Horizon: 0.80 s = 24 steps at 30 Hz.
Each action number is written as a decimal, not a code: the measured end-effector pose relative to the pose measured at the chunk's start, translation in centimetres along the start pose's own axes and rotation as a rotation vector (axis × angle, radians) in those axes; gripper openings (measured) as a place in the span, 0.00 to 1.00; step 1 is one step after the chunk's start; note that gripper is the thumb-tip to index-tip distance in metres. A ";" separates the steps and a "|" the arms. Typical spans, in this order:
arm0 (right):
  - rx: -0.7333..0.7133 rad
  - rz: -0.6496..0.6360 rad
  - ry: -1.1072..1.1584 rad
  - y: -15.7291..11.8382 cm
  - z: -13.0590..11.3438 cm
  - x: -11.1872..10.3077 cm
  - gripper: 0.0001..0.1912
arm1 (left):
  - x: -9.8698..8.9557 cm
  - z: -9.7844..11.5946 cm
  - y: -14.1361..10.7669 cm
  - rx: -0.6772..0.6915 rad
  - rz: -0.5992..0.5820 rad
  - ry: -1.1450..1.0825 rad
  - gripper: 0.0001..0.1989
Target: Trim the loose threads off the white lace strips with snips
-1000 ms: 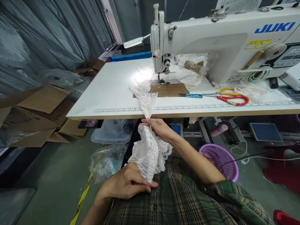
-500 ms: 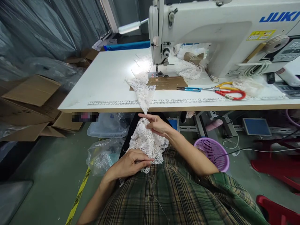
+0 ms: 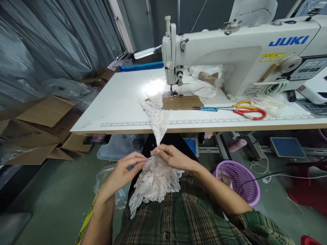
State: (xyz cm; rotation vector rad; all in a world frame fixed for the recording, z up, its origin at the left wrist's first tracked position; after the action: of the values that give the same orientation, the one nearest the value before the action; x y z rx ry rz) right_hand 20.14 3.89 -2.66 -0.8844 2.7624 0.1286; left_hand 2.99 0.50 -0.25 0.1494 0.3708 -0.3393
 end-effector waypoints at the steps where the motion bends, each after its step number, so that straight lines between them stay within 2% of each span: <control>1: -0.035 -0.069 -0.096 -0.7 -1.0 0.5 0.18 | -1.2 -0.1 0.6 -0.010 0.097 -0.035 0.12; 3: -0.111 -0.220 -0.228 -2.2 -2.9 1.8 0.16 | -2.3 -0.7 1.8 -0.060 0.220 -0.177 0.17; 6: -0.210 -0.441 -0.293 -4.2 -4.9 3.9 0.16 | -1.2 -2.2 3.8 -0.163 0.235 -0.442 0.24; 7: -0.230 -0.494 -0.302 -4.8 -5.2 4.5 0.16 | -0.9 -2.6 4.3 -0.173 0.275 -0.478 0.25; 9: -0.258 -0.564 -0.311 -5.6 -5.4 5.3 0.15 | -1.7 -2.8 4.5 -0.123 0.502 -0.415 0.24; 11: -0.279 -0.600 -0.307 -6.2 -5.4 5.6 0.16 | -3.1 -2.0 3.8 -0.010 0.775 -0.226 0.21; 12: -0.289 -0.610 -0.300 -6.3 -5.4 5.7 0.16 | -3.4 -1.3 3.4 0.043 0.844 -0.125 0.20; 13: -0.298 -0.616 -0.295 -6.4 -5.4 5.8 0.16 | -3.4 -0.6 3.3 0.078 0.839 -0.042 0.19; 14: -0.305 -0.617 -0.292 -6.4 -5.4 5.8 0.17 | -3.0 -0.1 3.6 0.086 0.765 0.009 0.17; 17: -0.315 -0.609 -0.295 -6.3 -5.5 6.0 0.17 | -0.1 0.1 5.1 -0.003 0.388 -0.024 0.19; 19: -0.310 -0.605 -0.323 -6.3 -5.5 5.7 0.16 | 1.9 -0.4 5.8 -0.060 0.217 -0.112 0.19; 22: -0.231 -0.535 -0.450 -5.9 -4.8 3.8 0.15 | 2.7 -0.5 6.0 -0.050 0.166 -0.163 0.15; 24: -0.129 -0.361 -0.503 -5.0 -3.9 0.9 0.16 | 2.5 0.0 5.2 -0.013 0.114 -0.147 0.12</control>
State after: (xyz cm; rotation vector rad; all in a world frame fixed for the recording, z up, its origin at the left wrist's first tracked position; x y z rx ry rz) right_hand 21.55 -1.27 0.83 -1.1791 2.1178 0.4056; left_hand 6.99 4.67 -0.75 0.1314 0.2178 -0.2335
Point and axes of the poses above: each hand's wrist, its own y-axis towards the middle knuckle, its own x-axis out of the palm, z = x × y, the point moved 6 cm from there along y, towards the middle knuckle, and after that the axes turned 8 degrees about -y, right-handed, at the moved point
